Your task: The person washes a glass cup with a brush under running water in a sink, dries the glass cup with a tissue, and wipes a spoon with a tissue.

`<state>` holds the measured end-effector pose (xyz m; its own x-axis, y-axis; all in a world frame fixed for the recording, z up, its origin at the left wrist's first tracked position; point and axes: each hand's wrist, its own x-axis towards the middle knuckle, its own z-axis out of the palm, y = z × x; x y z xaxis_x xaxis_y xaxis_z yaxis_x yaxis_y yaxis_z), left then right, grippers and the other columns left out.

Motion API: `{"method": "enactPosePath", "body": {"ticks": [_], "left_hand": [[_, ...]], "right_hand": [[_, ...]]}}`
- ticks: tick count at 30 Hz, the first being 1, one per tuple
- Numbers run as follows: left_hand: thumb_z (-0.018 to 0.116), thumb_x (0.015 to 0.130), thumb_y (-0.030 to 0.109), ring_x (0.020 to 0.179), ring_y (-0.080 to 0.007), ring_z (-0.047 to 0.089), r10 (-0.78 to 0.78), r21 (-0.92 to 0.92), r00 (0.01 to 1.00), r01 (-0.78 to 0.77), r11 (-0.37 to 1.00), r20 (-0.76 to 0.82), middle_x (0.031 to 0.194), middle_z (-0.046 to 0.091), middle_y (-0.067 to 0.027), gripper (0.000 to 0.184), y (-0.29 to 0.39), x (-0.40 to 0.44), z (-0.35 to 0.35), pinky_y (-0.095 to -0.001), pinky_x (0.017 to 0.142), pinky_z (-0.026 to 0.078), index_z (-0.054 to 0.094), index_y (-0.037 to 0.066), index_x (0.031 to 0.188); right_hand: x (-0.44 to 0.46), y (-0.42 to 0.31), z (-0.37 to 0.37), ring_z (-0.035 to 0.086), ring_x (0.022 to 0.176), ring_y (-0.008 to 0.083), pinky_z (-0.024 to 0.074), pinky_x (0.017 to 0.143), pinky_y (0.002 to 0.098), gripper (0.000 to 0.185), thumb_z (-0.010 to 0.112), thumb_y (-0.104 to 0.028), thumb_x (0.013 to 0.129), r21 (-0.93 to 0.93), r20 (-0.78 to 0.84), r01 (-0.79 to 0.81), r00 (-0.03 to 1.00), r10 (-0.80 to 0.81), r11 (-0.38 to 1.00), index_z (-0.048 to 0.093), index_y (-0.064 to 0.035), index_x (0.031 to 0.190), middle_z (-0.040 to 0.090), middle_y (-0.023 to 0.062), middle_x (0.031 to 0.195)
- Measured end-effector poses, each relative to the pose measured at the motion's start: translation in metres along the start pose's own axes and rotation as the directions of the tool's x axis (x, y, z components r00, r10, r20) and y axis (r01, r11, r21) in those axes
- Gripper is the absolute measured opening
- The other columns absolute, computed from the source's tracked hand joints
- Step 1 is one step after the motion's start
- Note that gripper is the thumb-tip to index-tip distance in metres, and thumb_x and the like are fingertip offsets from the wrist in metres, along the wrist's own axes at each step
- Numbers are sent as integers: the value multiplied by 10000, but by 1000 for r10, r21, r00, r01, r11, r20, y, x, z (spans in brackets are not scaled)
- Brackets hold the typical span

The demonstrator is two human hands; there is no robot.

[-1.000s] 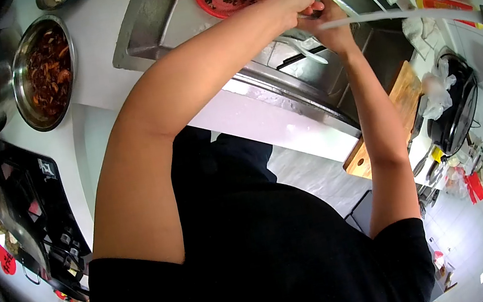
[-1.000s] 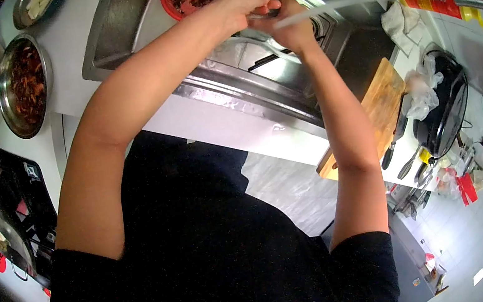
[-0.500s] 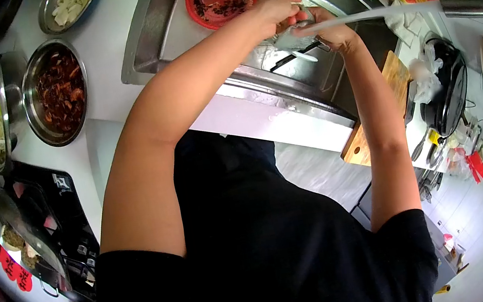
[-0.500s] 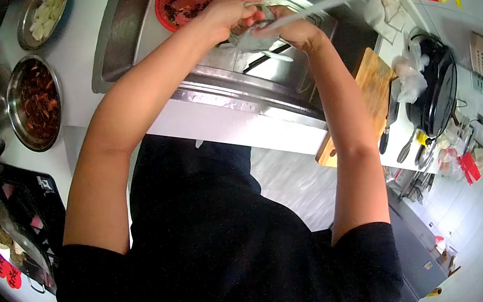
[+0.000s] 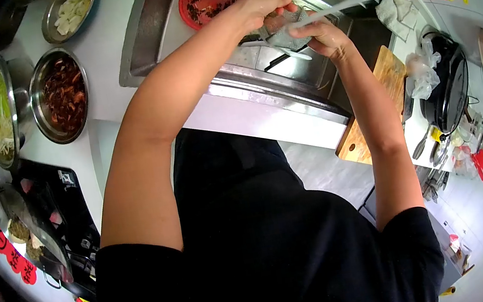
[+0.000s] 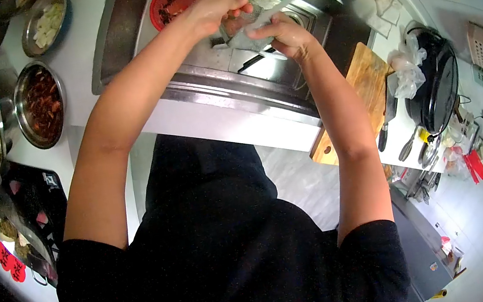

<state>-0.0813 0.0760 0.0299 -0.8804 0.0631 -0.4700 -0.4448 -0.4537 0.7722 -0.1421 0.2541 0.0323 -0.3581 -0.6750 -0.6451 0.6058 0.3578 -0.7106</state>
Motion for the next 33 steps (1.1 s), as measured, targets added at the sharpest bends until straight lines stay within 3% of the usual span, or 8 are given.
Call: {"method": "enactPosePath", "body": {"ticks": [7, 12, 14, 18, 19, 22, 28, 33], "left_hand": [[492, 879, 23, 658, -91, 460, 95, -66, 992, -100, 993, -80, 794, 595, -50, 329, -1, -4, 15, -211, 622, 393, 525, 26, 1206], [487, 875, 23, 681, -97, 465, 160, -13, 975, -164, 986, -157, 745, 532, -5, 313, -11, -12, 14, -205, 635, 379, 516, -12, 1185], [485, 867, 13, 675, -107, 470, 174, -72, 959, -195, 978, -225, 746, 518, 0, 321, -16, -15, 13, -209, 617, 392, 515, -10, 1186], [488, 824, -5, 624, -136, 533, 226, -163, 888, -311, 936, -400, 763, 568, -34, 347, -27, -15, 6, -253, 578, 462, 526, -24, 1168], [493, 807, -6, 598, -142, 544, 239, -196, 851, -363, 911, -467, 757, 577, -43, 353, -28, -15, 8, -269, 554, 477, 533, -32, 1157], [481, 778, -30, 584, -184, 585, 275, -174, 850, -385, 906, -450, 734, 585, -62, 362, -31, -26, 2, -327, 581, 537, 541, -52, 1134], [468, 725, -66, 576, -177, 592, 303, -359, 842, -479, 801, -447, 708, 592, -96, 354, -42, -13, -12, -340, 558, 543, 577, -54, 1062], [484, 674, -56, 528, -132, 552, 288, -400, 841, -485, 778, -458, 659, 568, -77, 274, -45, -14, 2, -300, 546, 528, 608, -38, 919]], "right_hand": [[-11, -11, -5, 547, 1005, 187, 362, 943, 313, 479, 730, -37, 691, -55, 3, 68, 998, -68, 996, 545, 0, 1131, 608, 75, 1057], [-11, -5, -5, 540, 941, 152, 392, 892, 297, 386, 702, -129, 756, -368, 276, 205, 955, -103, 907, 572, -28, 1105, 612, 37, 985], [-15, -10, -4, 551, 937, 161, 365, 947, 338, 352, 674, -129, 776, -626, 321, 262, 945, -64, 734, 591, -14, 1099, 637, 55, 951], [-13, 2, -22, 604, 933, 238, 395, 923, 341, 383, 679, -96, 739, -894, 448, 418, 831, -332, -159, 590, -44, 1108, 642, 149, 1014], [-13, 7, -36, 615, 929, 280, 435, 872, 328, 423, 676, -55, 712, -826, 529, 546, 664, -529, -140, 578, -43, 1123, 630, 176, 1041], [-27, 23, -65, 621, 914, 262, 454, 833, 325, 422, 649, -25, 723, -778, 3, 476, 656, -755, 410, 561, -30, 1136, 637, 169, 1008], [-27, 57, -54, 591, 876, 194, 452, 803, 286, 385, 626, -30, 764, -457, -337, 490, 677, -654, 742, 547, -19, 1141, 631, 96, 947], [-49, 36, -13, 515, 996, 168, 419, 860, 271, 429, 587, -54, 784, 263, -347, 425, 879, -326, 867, 485, 16, 1195, 511, 117, 1144]]}}
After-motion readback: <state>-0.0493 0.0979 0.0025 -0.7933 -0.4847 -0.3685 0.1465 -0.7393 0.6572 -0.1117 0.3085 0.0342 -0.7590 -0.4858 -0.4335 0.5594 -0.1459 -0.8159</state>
